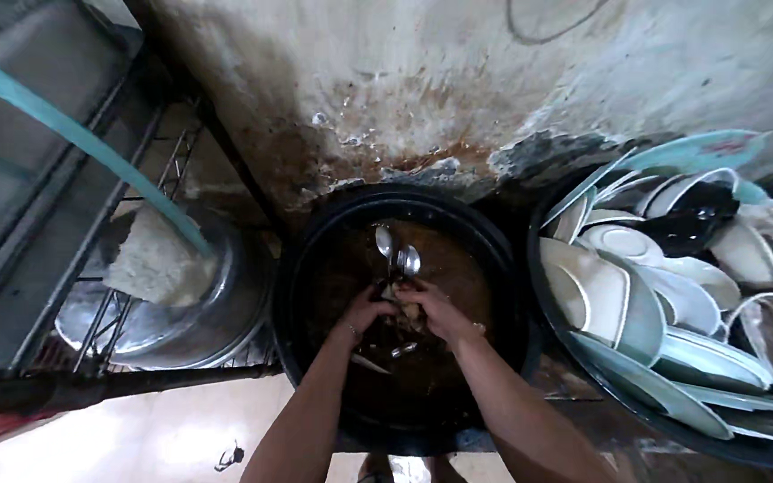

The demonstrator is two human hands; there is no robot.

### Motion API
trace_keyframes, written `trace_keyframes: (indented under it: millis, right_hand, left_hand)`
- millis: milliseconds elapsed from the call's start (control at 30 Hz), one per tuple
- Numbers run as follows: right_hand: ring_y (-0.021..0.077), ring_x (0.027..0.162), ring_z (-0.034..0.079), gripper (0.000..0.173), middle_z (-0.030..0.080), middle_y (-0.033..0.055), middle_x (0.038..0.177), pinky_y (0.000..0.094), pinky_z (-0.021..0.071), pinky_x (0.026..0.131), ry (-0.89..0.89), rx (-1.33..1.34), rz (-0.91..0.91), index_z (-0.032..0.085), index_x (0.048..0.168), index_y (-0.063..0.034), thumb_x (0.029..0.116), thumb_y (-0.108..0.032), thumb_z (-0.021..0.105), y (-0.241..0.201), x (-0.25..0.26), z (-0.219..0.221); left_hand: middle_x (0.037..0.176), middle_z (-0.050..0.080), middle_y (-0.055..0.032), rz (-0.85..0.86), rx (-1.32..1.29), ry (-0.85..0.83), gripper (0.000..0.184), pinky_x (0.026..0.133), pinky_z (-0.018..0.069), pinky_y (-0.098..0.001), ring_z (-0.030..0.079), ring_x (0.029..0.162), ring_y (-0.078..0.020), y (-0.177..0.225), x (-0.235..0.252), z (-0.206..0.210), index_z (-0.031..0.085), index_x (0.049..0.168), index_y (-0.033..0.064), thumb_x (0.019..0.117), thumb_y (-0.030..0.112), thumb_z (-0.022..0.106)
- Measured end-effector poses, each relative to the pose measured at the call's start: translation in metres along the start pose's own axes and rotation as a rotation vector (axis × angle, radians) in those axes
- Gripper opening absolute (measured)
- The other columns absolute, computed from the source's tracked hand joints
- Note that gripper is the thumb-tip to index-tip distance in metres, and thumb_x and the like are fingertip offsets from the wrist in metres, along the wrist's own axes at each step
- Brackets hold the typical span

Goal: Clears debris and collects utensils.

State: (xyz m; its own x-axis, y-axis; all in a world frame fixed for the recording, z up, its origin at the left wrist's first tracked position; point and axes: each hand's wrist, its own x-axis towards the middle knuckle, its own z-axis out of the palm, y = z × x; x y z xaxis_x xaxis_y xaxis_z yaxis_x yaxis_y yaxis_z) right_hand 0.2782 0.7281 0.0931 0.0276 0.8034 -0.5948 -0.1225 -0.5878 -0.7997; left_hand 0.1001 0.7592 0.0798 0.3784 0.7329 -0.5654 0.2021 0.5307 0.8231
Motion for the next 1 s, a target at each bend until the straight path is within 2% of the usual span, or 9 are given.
trace_keyframes:
  millis: [167, 300, 433, 500, 600, 733, 833, 933, 1000]
  right_hand:
    - [0.0179, 0.093, 0.069, 0.032, 0.071, 0.0099, 0.105, 0.039, 0.06, 0.084, -0.069, 0.191, -0.213, 0.064, 0.122, -0.0026, 0.0909, -0.007, 0.069, -0.02, -0.027, -0.016]
    - [0.0169, 0.1, 0.068, 0.031, 0.07, 0.0086, 0.111, 0.0407, 0.0585, 0.09, -0.043, 0.114, -0.319, 0.061, 0.127, -0.004, 0.0988, -0.015, 0.062, -0.03, -0.032, -0.035]
    - [0.019, 0.105, 0.065, 0.026, 0.067, 0.0102, 0.113, 0.0421, 0.0559, 0.095, 0.005, 0.006, -0.329, 0.061, 0.122, -0.0036, 0.1013, -0.019, 0.064, -0.019, -0.023, -0.048]
    - [0.0203, 0.103, 0.067, 0.026, 0.069, 0.0121, 0.11, 0.0425, 0.0565, 0.093, -0.018, -0.026, -0.332, 0.062, 0.118, -0.001, 0.0954, -0.011, 0.07, -0.016, -0.022, -0.048]
    - [0.0207, 0.104, 0.067, 0.035, 0.069, 0.0115, 0.113, 0.0424, 0.0576, 0.093, -0.026, 0.053, -0.323, 0.062, 0.124, -0.0014, 0.0905, -0.002, 0.071, -0.011, -0.022, -0.045]
    - [0.0206, 0.101, 0.069, 0.019, 0.073, 0.0111, 0.107, 0.0427, 0.0571, 0.093, 0.075, 0.131, -0.34, 0.065, 0.116, -0.0002, 0.1021, -0.013, 0.062, -0.01, -0.021, -0.048]
    - [0.0173, 0.103, 0.07, 0.016, 0.075, 0.0084, 0.108, 0.0397, 0.0565, 0.095, 0.179, 0.006, -0.322, 0.07, 0.112, -0.0024, 0.101, -0.014, 0.066, -0.019, -0.028, -0.051]
    - [0.0147, 0.104, 0.068, 0.021, 0.073, 0.0068, 0.113, 0.0368, 0.0566, 0.094, 0.221, -0.107, -0.348, 0.071, 0.117, -0.0041, 0.1021, -0.018, 0.065, -0.026, -0.033, -0.06]
    - [0.0132, 0.11, 0.067, 0.025, 0.072, 0.0064, 0.117, 0.0373, 0.0541, 0.1, 0.248, -0.194, -0.329, 0.07, 0.121, -0.005, 0.1028, -0.022, 0.064, -0.026, -0.038, -0.066]
  left_hand:
    - [0.122, 0.07, -0.0138, 0.241, 0.147, 0.053, 0.048, 0.098, 0.0567, -0.0449, 0.068, 0.11, -0.0223, 0.011, -0.012, 0.01, 0.064, 0.132, 0.0046, 0.0868, 0.007, 0.08]
    - [0.11, 0.071, -0.0143, 0.225, 0.113, 0.178, 0.038, 0.091, 0.0574, -0.0445, 0.069, 0.101, -0.0224, 0.02, -0.014, 0.007, 0.068, 0.122, 0.0015, 0.0854, 0.007, 0.076]
    - [0.099, 0.069, -0.0138, 0.194, 0.11, 0.117, 0.026, 0.082, 0.0561, -0.0434, 0.066, 0.09, -0.0214, 0.019, -0.004, 0.009, 0.068, 0.111, -0.0013, 0.0864, 0.007, 0.072]
    - [0.103, 0.069, -0.0152, 0.195, 0.061, 0.083, 0.028, 0.085, 0.0561, -0.0435, 0.066, 0.093, -0.022, 0.019, -0.002, 0.01, 0.067, 0.116, -0.0034, 0.0891, 0.005, 0.07]
    - [0.104, 0.07, -0.0134, 0.247, 0.049, 0.083, 0.026, 0.087, 0.0559, -0.0413, 0.066, 0.095, -0.0197, 0.015, -0.001, 0.013, 0.067, 0.115, -0.0017, 0.0901, 0.007, 0.071]
    - [0.118, 0.069, -0.0172, 0.262, 0.24, 0.109, 0.045, 0.095, 0.0559, -0.0479, 0.067, 0.108, -0.0266, 0.007, 0.004, 0.015, 0.064, 0.129, 0.0034, 0.086, 0.005, 0.078]
    - [0.12, 0.068, -0.019, 0.212, 0.382, 0.133, 0.054, 0.098, 0.0547, -0.0525, 0.067, 0.109, -0.0303, 0.007, 0.004, 0.019, 0.062, 0.133, 0.006, 0.0852, 0.015, 0.084]
    - [0.117, 0.07, -0.0194, 0.189, 0.488, 0.192, 0.051, 0.094, 0.0556, -0.0562, 0.069, 0.105, -0.0334, 0.01, 0.002, 0.025, 0.063, 0.134, 0.009, 0.087, 0.015, 0.081]
    - [0.13, 0.064, -0.0235, 0.154, 0.661, 0.367, 0.063, 0.096, 0.054, -0.0623, 0.067, 0.113, -0.041, 0.008, -0.004, 0.031, 0.056, 0.143, 0.0104, 0.0873, 0.021, 0.082]
